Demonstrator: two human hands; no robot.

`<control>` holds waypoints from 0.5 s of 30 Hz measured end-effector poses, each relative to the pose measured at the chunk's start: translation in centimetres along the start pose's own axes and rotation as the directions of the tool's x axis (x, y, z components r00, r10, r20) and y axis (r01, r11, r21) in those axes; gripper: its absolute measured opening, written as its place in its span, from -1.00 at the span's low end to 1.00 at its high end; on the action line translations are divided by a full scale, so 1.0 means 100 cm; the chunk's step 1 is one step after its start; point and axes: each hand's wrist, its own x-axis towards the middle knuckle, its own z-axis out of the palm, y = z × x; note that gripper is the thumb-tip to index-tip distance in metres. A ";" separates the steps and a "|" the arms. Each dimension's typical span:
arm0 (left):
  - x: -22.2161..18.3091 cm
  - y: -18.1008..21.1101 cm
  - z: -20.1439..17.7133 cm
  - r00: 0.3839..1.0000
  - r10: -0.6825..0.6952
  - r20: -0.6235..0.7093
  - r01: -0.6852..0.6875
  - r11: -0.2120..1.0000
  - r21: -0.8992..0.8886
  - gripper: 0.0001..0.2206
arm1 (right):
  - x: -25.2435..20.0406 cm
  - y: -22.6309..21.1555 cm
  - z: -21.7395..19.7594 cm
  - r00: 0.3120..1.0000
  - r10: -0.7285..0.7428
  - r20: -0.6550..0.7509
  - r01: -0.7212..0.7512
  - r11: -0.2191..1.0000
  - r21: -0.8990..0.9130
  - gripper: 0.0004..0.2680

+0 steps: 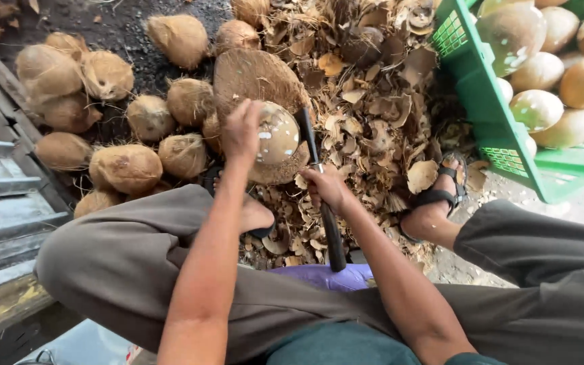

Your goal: Peeling the outer fibrous husk from coconuts using a large knife or machete.

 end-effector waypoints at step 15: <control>0.014 -0.020 0.056 0.967 0.094 -0.236 -0.066 0.990 0.121 -0.53 | -0.013 -0.047 -0.023 0.903 -0.394 -0.174 0.362 0.913 -0.191 -0.71</control>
